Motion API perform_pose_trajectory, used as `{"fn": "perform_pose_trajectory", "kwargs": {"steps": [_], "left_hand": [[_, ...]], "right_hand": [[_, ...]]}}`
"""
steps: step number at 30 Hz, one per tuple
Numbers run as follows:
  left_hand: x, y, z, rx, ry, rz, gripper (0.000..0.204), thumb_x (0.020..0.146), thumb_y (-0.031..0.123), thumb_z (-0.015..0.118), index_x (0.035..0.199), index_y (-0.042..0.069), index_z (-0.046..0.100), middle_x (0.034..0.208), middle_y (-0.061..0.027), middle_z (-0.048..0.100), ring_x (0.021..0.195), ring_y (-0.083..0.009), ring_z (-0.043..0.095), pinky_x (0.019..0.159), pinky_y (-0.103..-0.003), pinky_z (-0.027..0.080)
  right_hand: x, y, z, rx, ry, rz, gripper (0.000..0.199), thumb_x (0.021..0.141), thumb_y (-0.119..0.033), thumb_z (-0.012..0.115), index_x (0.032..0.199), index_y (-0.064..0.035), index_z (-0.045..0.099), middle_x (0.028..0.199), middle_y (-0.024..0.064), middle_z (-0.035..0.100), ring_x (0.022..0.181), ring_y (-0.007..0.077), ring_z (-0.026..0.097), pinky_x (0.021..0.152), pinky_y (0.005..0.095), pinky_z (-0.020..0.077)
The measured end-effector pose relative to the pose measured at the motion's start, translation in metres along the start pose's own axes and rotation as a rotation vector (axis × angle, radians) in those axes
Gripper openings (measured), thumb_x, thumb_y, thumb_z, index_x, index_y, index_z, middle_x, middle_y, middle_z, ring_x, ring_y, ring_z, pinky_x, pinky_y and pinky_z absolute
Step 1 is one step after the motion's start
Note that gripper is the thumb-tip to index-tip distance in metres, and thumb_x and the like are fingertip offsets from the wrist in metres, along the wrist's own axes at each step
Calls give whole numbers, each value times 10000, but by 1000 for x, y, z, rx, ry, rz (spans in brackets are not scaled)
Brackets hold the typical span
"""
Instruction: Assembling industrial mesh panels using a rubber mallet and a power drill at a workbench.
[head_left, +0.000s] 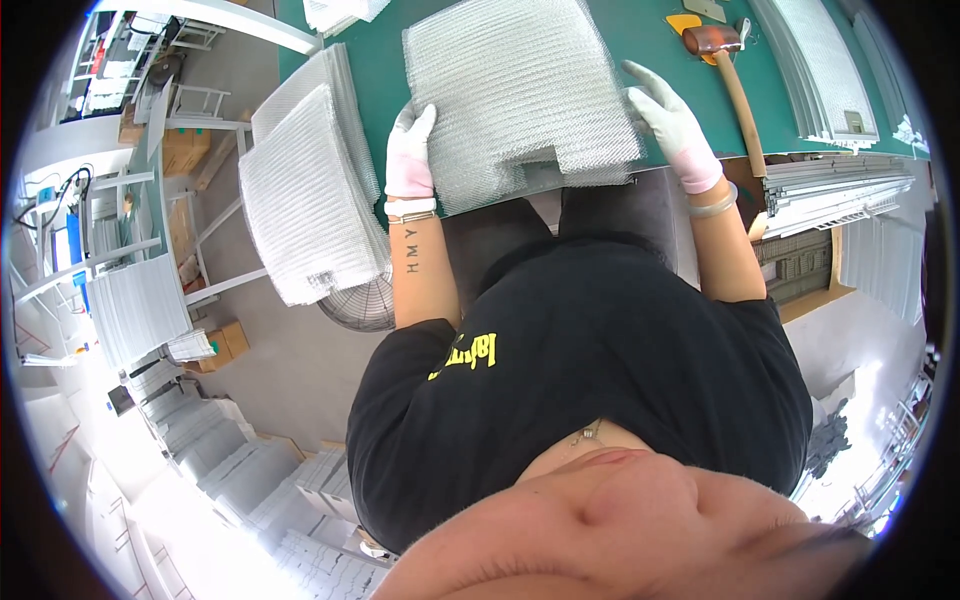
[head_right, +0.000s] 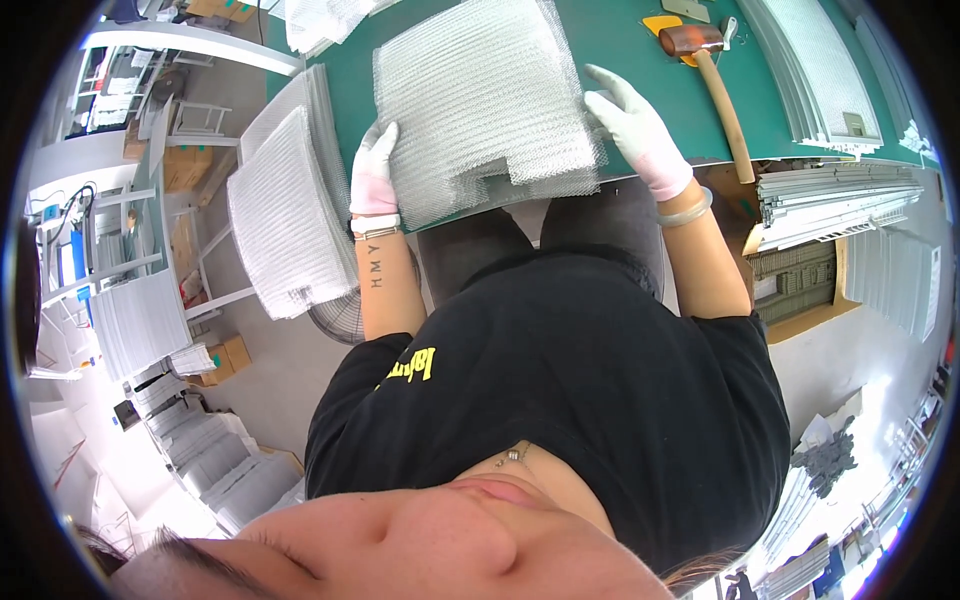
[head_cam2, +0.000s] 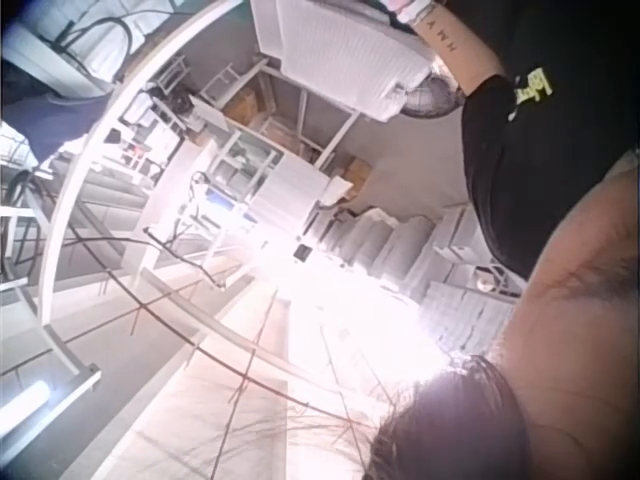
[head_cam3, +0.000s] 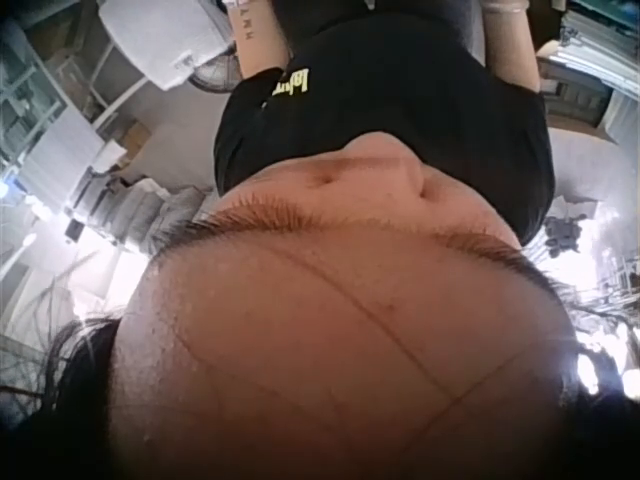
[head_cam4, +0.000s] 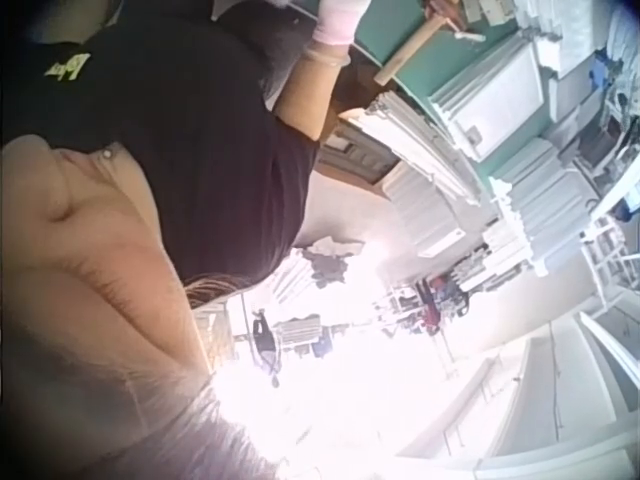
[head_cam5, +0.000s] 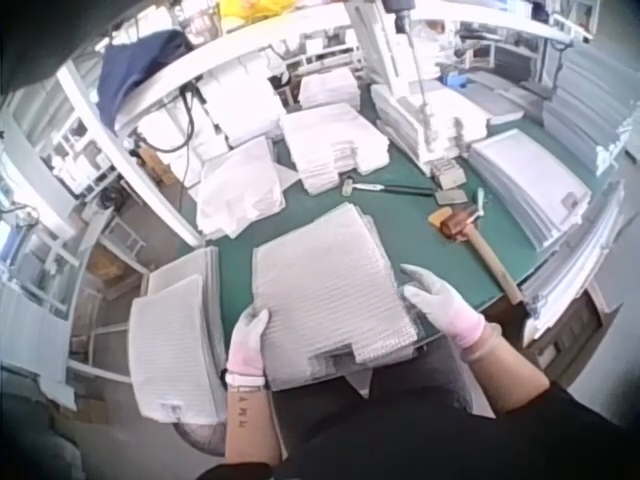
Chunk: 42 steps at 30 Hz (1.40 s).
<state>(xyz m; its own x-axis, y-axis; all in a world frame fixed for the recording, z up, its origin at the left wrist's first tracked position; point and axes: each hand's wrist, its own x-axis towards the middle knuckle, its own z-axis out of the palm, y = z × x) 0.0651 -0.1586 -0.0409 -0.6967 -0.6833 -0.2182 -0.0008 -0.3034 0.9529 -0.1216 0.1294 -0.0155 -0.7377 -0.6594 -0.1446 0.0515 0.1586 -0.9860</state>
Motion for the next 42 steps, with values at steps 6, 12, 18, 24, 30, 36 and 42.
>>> {"fn": "perform_pose_trajectory", "kwargs": {"steps": [6, 12, 18, 24, 30, 36, 42], "left_hand": [[7, -8, -6, 96, -21, 58, 664, 956, 195, 661, 1466, -120, 375, 1422, -182, 530, 1279, -248, 528, 1114, -351, 382], [4, -6, 2, -25, -20, 36, 629, 964, 165, 644, 1461, -119, 385, 1404, -179, 545, 1258, -241, 543, 1096, -345, 399], [15, -27, -4, 115, -34, 109, 638, 962, 122, 651, 1448, -160, 347, 1371, -223, 554, 1203, -245, 584, 1043, -329, 458], [21, -40, -7, 225, -8, 147, 652, 960, 122, 654, 1464, -140, 335, 1381, -246, 543, 1237, -269, 572, 1063, -334, 448], [19, -41, -6, 266, 7, 173, 675, 959, 135, 660, 1475, -136, 321, 1423, -261, 502, 1291, -283, 531, 1089, -353, 426], [3, -22, 5, 207, -17, 165, 651, 1003, 227, 608, 1501, -82, 324, 1421, -188, 524, 1297, -242, 514, 1070, -347, 434], [0, -18, 2, 95, 35, 46, 556, 1070, 392, 433, 1470, 5, 423, 1340, -80, 577, 1088, -136, 557, 881, -274, 476]], "right_hand": [[6, -1, 9, 256, 9, 62, 529, 1052, -255, 500, 1501, 9, 406, 1410, 111, 531, 1170, 114, 545, 997, 265, 445], [17, 27, 2, 276, -83, -132, 527, 1022, -159, 495, 1496, 48, 393, 1467, 147, 501, 1316, 197, 498, 1111, 294, 380], [12, 11, 11, 360, -80, -53, 528, 1024, -170, 495, 1485, 67, 393, 1445, 155, 517, 1297, 193, 514, 1094, 304, 402], [17, 1, 11, 575, -62, 251, 567, 1021, -270, 551, 1449, 80, 429, 1414, 152, 542, 1251, 205, 545, 1092, 305, 401], [23, -3, 19, 339, -142, -8, 658, 957, -250, 648, 1462, 88, 395, 1395, 154, 555, 1261, 215, 542, 1107, 328, 395], [30, 3, 8, 359, -282, 47, 674, 931, -186, 664, 1478, 81, 374, 1429, 161, 525, 1312, 225, 501, 1135, 339, 365], [32, 0, -6, 425, -289, -70, 651, 922, -153, 654, 1477, 63, 389, 1452, 134, 510, 1320, 206, 489, 1146, 338, 342]]}}
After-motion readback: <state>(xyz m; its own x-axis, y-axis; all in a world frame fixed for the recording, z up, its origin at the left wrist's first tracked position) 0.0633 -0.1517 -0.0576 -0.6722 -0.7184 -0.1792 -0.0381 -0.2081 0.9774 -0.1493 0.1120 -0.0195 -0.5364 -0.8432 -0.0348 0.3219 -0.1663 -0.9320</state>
